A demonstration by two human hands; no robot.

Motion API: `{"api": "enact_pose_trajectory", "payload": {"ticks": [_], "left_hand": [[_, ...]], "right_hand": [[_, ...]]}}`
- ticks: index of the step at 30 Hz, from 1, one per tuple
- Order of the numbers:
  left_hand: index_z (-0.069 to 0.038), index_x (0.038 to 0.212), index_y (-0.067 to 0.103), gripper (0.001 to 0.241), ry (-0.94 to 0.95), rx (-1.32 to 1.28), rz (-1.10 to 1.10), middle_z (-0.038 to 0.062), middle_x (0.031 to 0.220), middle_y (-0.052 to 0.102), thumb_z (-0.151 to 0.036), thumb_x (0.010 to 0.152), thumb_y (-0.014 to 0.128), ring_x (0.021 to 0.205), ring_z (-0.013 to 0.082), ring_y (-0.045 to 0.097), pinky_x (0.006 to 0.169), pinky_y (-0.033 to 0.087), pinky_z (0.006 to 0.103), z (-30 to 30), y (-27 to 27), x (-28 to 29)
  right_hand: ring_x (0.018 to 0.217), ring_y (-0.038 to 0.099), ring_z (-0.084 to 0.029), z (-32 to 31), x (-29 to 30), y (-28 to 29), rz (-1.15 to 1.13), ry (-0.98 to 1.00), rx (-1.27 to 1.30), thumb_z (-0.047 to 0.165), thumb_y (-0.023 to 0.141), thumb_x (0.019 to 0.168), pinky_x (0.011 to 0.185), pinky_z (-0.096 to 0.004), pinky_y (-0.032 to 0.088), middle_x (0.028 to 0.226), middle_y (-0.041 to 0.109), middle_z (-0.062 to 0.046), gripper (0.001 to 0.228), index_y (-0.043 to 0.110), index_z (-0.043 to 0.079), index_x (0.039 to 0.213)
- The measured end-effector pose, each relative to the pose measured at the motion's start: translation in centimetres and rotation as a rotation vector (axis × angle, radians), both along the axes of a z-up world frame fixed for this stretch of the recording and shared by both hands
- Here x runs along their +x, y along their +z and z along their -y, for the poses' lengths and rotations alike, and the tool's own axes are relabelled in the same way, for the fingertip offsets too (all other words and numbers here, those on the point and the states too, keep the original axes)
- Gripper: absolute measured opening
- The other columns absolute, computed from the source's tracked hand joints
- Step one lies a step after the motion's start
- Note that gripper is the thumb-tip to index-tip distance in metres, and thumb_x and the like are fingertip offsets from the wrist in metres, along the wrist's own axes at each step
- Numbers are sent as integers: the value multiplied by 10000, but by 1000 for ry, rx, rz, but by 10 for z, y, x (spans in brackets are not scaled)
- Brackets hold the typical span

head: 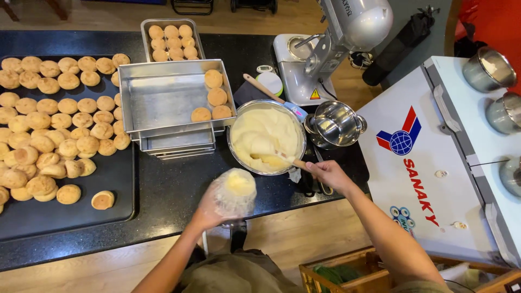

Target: Filling choux pastry shells with cream using a piping bag.

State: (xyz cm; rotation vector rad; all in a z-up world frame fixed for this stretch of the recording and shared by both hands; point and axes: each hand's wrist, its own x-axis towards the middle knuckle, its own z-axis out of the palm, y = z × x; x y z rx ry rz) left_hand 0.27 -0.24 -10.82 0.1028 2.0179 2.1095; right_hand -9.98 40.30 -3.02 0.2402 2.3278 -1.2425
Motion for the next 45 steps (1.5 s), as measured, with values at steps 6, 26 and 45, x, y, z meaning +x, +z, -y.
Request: {"api": "enact_pose_trajectory", "payload": {"ticks": [6,26,45], "left_hand": [[10,1373,493,1057,79,-65,-271,140,1312,655,-201,491,1036,1182,226,652,1065,528,370,16,21,-21],[15,1185,686,710,230,-212,-581,167,1123,735,-245,586,965,1018,275,710,922,543,351,-2,147,1],[-8,1476,461,942,47,519,192,179,1347,630,119,639,875,1172,272,681,941,632,417,6,37,17]], "right_hand": [[475,336,-40,-35,-24,23,-70,39,-67,460,686,962,441,-242,245,554,480,82,481,661,79,668],[653,692,-334,229,14,337,-720,1344,1153,433,592,930,552,-465,534,685,704,-78,327,713,163,790],[569,622,-165,191,55,356,-1266,1468,1011,307,654,932,477,-320,508,658,591,5,232,688,131,785]]}}
